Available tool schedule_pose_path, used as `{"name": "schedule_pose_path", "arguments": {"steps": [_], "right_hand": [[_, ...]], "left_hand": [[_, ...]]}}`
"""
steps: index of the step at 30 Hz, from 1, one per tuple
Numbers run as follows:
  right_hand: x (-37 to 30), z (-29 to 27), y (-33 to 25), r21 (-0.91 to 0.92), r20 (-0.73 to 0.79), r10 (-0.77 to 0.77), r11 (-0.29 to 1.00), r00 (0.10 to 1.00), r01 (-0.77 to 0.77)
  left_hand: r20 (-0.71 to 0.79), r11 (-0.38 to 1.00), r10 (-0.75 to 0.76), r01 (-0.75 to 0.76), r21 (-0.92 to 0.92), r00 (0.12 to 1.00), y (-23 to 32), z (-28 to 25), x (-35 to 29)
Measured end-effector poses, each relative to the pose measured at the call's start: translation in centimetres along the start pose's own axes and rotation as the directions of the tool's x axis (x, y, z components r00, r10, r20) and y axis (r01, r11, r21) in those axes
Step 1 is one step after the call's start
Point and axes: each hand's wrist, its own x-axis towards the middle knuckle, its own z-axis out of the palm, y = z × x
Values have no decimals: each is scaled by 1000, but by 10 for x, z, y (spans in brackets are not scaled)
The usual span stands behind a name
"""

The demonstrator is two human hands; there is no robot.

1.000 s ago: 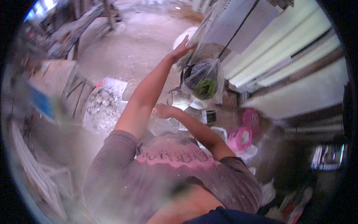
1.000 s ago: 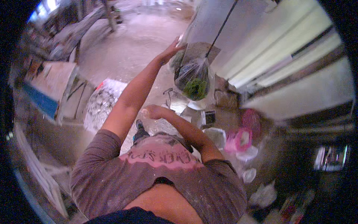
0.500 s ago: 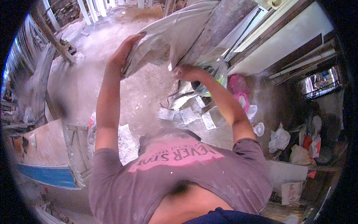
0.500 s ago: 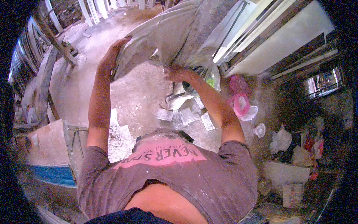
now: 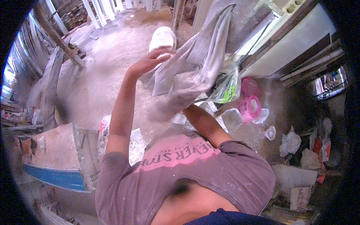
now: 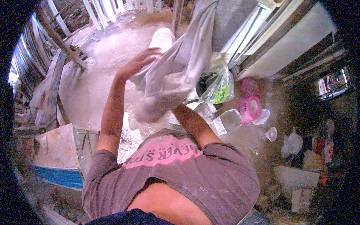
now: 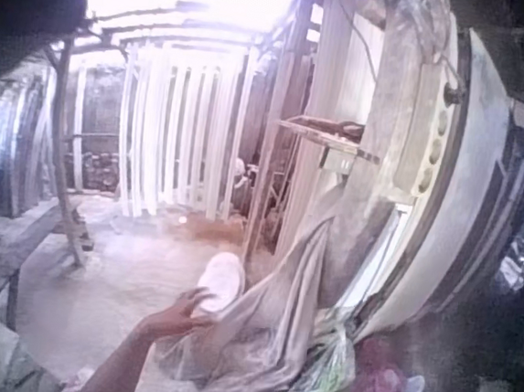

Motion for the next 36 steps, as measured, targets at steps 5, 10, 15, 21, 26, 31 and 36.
{"name": "schedule_pose_path", "arguments": {"steps": [5, 10, 15, 21, 26, 31, 36], "right_hand": [[-24, 40, 37, 125, 247, 286, 938, 926, -323], [-56, -14, 64, -43, 175, 439, 898, 881, -438], [-146, -212, 129, -744, -621, 137, 208, 772, -635], [-83, -142, 99, -924, -294, 317, 146, 902, -352], [-4, -10, 11, -995, -95, 371, -70, 924, -74], [-17, 20, -41, -964, -93, 383, -266, 919, 13], [3, 44, -55, -887, -93, 417, -447, 904, 115]], "left_hand": [[4, 915, -398, 397, -78, 918, -91, 2, -35], [-438, 873, -412, 208, -441, 800, -31, -19, -67], [-430, 923, -281, 119, -366, 858, 5, -29, -79], [-404, 978, 6, -90, -189, 915, -15, 73, -66], [54, 983, -171, 174, -58, 984, -23, 146, -39], [-148, 990, -36, 15, -140, 988, -51, 135, -17], [-142, 979, -200, 204, 16, 969, -33, 112, -18]]}}
